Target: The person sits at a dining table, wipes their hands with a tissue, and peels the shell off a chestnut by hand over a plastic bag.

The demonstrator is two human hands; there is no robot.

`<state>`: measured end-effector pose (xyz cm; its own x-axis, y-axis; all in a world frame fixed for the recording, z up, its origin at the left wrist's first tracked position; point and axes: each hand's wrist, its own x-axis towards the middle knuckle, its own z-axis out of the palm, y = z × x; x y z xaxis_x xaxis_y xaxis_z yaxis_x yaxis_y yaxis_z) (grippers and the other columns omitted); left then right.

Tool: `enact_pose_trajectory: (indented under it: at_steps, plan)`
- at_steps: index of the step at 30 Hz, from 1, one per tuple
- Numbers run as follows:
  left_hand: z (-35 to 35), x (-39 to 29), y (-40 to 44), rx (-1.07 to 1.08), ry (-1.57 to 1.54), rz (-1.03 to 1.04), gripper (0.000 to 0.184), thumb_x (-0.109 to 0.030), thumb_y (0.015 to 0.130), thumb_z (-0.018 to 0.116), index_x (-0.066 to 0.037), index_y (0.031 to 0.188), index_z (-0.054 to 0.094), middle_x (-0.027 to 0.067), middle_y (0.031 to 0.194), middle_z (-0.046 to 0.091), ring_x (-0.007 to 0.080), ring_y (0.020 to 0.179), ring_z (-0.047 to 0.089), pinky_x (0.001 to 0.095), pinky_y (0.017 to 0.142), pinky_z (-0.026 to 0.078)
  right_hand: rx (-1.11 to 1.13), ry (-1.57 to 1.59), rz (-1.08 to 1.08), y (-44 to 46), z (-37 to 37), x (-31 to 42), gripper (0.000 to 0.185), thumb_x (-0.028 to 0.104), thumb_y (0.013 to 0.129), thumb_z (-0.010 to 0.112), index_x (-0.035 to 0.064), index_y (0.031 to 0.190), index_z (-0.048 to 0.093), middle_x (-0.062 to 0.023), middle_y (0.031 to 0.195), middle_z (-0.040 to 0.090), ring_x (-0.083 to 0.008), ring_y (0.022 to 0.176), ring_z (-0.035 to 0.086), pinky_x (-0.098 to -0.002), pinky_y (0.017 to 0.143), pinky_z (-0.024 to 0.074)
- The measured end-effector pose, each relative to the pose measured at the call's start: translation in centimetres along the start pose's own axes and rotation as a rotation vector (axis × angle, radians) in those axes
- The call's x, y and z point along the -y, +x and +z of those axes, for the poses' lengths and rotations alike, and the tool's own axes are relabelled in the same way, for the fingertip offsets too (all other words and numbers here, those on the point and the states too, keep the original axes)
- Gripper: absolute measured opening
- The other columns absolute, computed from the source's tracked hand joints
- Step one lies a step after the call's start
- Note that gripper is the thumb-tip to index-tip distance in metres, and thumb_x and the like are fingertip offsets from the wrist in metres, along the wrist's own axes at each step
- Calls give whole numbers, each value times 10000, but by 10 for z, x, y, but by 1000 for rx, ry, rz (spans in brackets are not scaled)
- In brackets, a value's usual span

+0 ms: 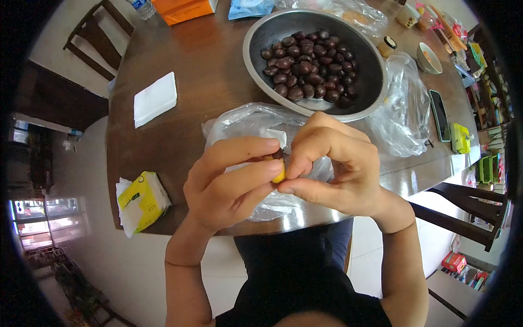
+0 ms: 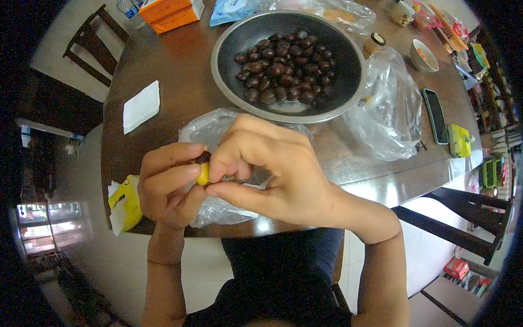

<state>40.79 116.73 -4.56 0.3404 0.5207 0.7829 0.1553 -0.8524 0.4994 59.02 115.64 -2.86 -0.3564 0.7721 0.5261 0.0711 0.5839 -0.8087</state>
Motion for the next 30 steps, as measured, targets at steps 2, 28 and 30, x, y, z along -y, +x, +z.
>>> enact_pose_trajectory:
  at_steps: [2, 28, 30]
  plan:
    - [-1, -1, 0, 10, 23, -6, 312, 5, 670, 714, -79, 950, 603, 122, 1027, 598, 207, 835, 628, 278, 713, 530, -10, -21, -24, 1, 1, 0, 153, 3, 687, 714, 30, 795, 609, -42, 760, 542, -120, 614, 503, -226, 533, 408]
    - [-4, -4, -7, 55, 115, -19, 412, 16, 671, 694, -136, 1032, 564, 67, 1091, 548, 215, 930, 595, 306, 778, 524, -88, -176, -165, -1, 8, -3, 176, -20, 648, 706, 23, 789, 610, -81, 774, 565, -188, 648, 573, -259, 547, 458]
    - [-4, -4, -7, 57, 107, -32, 420, 19, 670, 694, -138, 1036, 560, 67, 1093, 547, 216, 932, 596, 306, 778, 525, -107, -172, -137, 0, 9, -2, 174, -24, 648, 704, 24, 785, 608, -80, 770, 565, -189, 644, 572, -259, 547, 457]
